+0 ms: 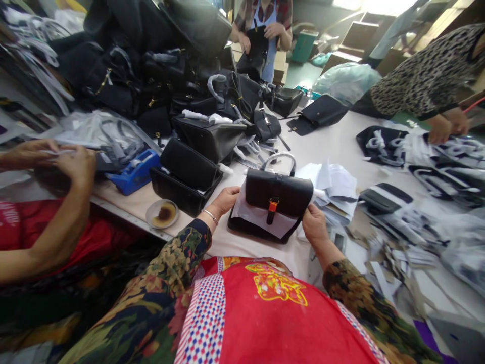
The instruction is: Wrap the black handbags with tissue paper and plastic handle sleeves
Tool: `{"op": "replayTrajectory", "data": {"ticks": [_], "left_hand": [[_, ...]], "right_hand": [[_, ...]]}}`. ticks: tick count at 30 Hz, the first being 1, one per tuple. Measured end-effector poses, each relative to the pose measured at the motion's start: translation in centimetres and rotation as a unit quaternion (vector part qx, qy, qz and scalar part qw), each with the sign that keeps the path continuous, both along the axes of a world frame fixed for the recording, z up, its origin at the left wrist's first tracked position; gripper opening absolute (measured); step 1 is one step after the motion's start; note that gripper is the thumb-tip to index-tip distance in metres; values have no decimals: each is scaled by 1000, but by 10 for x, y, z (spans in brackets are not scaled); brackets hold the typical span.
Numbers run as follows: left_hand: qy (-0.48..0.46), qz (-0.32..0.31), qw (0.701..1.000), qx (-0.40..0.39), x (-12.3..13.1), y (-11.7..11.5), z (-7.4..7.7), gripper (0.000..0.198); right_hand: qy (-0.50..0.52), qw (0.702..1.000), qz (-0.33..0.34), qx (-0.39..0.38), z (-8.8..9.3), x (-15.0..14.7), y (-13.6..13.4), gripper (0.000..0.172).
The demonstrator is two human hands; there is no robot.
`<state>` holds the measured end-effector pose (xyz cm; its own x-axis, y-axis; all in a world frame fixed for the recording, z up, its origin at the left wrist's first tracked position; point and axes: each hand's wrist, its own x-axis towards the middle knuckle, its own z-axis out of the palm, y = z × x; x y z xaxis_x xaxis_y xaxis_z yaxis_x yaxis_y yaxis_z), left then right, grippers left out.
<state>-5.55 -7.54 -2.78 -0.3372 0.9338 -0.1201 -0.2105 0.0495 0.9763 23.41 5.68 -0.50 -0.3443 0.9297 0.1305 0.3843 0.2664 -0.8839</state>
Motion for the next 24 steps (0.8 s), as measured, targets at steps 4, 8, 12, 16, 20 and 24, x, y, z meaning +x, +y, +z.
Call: {"op": "replayTrajectory", "data": {"ticks": [4,8,12,16,20,24], "left_hand": [[-30,-39,999,-13,-4,0,8,37],[-63,-60,996,-20,-7,-2,15,39],[-49,-49,997,-18,-3,-3,13,34],[-50,-47,998,-17,1,-4,9,31],[-39,-39,998,-17,3,-4,8,31],[-30,-27,999,-27,2,-7,10,31]], "right_hand": [[26,998,28,-48,-5,6,6,38],[121,984,50,-118,-5,15,2,46],[163,982,-9,-92,-6,26,-26,55],[107,992,-20,-66,-16,22,-58,64],[-39,995,-57,-66,-24,10,-61,49],[-36,997,-22,-66,-28,11,-46,40]]}}
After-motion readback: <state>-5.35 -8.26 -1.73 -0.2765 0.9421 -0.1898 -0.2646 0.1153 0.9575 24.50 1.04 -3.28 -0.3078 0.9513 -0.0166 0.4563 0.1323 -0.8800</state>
